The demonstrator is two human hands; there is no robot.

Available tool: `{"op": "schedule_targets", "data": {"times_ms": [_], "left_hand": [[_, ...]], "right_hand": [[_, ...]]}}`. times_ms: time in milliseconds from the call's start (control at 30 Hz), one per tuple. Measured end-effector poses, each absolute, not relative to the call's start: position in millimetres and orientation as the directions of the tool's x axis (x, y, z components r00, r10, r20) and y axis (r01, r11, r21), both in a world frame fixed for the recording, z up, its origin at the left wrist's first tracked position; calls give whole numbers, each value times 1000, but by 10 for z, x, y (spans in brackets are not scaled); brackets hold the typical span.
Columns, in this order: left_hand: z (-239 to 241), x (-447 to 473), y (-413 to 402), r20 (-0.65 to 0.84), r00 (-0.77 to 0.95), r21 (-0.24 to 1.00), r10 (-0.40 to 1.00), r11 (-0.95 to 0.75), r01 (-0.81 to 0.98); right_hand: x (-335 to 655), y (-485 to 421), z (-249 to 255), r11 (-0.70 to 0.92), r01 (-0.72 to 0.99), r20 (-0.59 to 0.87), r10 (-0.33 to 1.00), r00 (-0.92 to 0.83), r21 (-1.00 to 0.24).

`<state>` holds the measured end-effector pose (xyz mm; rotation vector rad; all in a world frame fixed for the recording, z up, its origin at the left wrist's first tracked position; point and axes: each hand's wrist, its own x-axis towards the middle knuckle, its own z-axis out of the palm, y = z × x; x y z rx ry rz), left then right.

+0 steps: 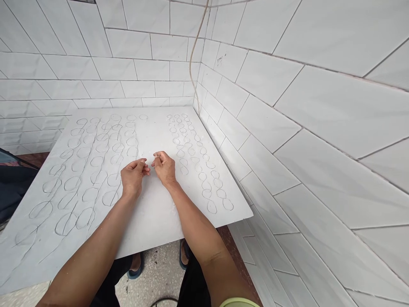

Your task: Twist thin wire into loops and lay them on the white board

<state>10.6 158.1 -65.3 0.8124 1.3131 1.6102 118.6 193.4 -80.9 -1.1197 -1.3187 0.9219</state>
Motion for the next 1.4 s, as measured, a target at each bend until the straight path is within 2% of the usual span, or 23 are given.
{"op": "schedule_targets", "data": {"times_ms": [133,333,400,533,667,833,1133,1400], "left_hand": [[-660,17,1614,45,-427,992,903,-91,-87],[-714,-60,1666,85,-434,994,897,-109,-31],[-710,-52,1665,44,-427,993,903,-88,-83],[-674,-2,1628,-88,-383,953,920,-34,-300],[-662,35,1605,-133,-379,906,916,-43,-421],[-676,23,1630,-136,-406,892,904,-67,-447],[-670,-32,1662,-103,-361,916,927,-53,-397],[-700,-92,1694,-124,-312,896,942,-29,-442]], "right_hand": [[1163,1909,-802,221,111,225,974,30,-969],[1125,1889,-806,227,118,225,974,-26,-967],[1119,1889,-811,231,124,231,973,-19,-965],[1133,1900,-807,211,115,216,976,34,-971],[1138,1911,-816,193,111,199,979,37,-975],[1112,1912,-846,214,120,216,976,1,-969],[1118,1893,-834,190,119,187,982,-34,-975],[1116,1890,-834,208,128,203,978,-47,-970]]}}
